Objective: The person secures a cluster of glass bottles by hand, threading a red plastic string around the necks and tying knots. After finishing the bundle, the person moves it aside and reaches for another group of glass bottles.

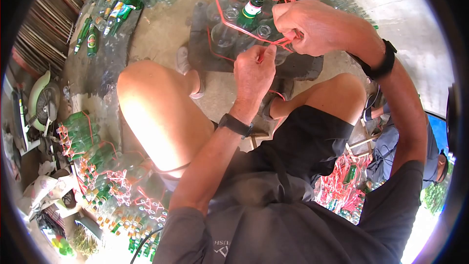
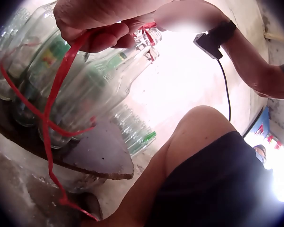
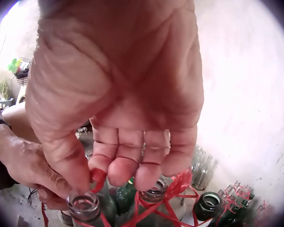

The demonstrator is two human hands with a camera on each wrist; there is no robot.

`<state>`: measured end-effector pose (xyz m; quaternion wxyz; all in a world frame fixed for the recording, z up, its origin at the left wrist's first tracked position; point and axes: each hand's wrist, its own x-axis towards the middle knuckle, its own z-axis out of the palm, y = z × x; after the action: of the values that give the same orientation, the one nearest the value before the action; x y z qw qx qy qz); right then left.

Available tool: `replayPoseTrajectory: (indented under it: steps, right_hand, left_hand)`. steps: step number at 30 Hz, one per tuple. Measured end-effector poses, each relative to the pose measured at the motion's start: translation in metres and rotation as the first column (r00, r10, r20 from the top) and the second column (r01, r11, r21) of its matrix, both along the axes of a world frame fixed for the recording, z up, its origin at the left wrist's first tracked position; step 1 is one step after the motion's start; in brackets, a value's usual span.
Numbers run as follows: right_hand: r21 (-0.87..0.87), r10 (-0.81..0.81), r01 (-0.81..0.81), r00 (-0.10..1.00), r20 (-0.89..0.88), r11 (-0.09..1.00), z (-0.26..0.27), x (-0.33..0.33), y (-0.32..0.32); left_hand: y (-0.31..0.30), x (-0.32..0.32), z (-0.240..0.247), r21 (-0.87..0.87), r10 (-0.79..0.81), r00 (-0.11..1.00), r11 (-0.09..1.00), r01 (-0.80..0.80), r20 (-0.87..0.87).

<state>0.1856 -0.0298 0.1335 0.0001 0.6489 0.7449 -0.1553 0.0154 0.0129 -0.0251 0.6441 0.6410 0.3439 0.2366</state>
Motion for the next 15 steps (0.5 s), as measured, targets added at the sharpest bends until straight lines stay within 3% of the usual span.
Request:
replayPoseTrajectory:
  steps: [2, 6, 9, 11, 12, 14, 15]
  right_hand:
    - [0.004, -0.035, 0.038, 0.955, -0.293, 0.999, -0.012, 0.005, -0.003]
    - [-0.127, -0.183, 0.146, 0.911, -0.37, 0.981, -0.013, 0.005, -0.01]
    - [-0.057, -0.141, 0.13, 0.947, -0.288, 0.99, -0.012, 0.01, -0.012]
    - [0.172, -0.051, 0.062, 0.997, -0.066, 0.983, -0.013, 0.009, -0.015]
    - [0.173, -0.052, 0.062, 0.997, -0.063, 0.983, -0.014, 0.013, -0.017]
    - [0.233, -0.019, -0.018, 0.988, 0.156, 0.972, -0.017, 0.023, -0.021]
    - [0.233, -0.018, -0.019, 0.987, 0.158, 0.972, -0.016, 0.024, -0.021]
  left_hand:
    - [0.0, 0.001, -0.003, -0.002, 0.003, 1.0, 1.0, -0.003, 0.003]
    - [-0.001, 0.002, 0.0, -0.001, 0.002, 1.0, 1.0, -0.002, 0.002]
    - [-0.002, 0.0, 0.008, -0.004, -0.033, 0.999, 0.999, 0.033, -0.002]
    - [-0.002, 0.002, 0.009, 0.001, -0.049, 0.999, 0.999, 0.049, 0.007]
    - [-0.002, 0.002, 0.01, 0.005, -0.062, 0.998, 0.998, 0.062, 0.014]
    - [-0.002, 0.003, 0.012, -0.001, -0.06, 0.998, 0.998, 0.06, 0.018]
    - [-0.001, 0.003, 0.012, -0.009, -0.058, 0.998, 0.998, 0.058, 0.019]
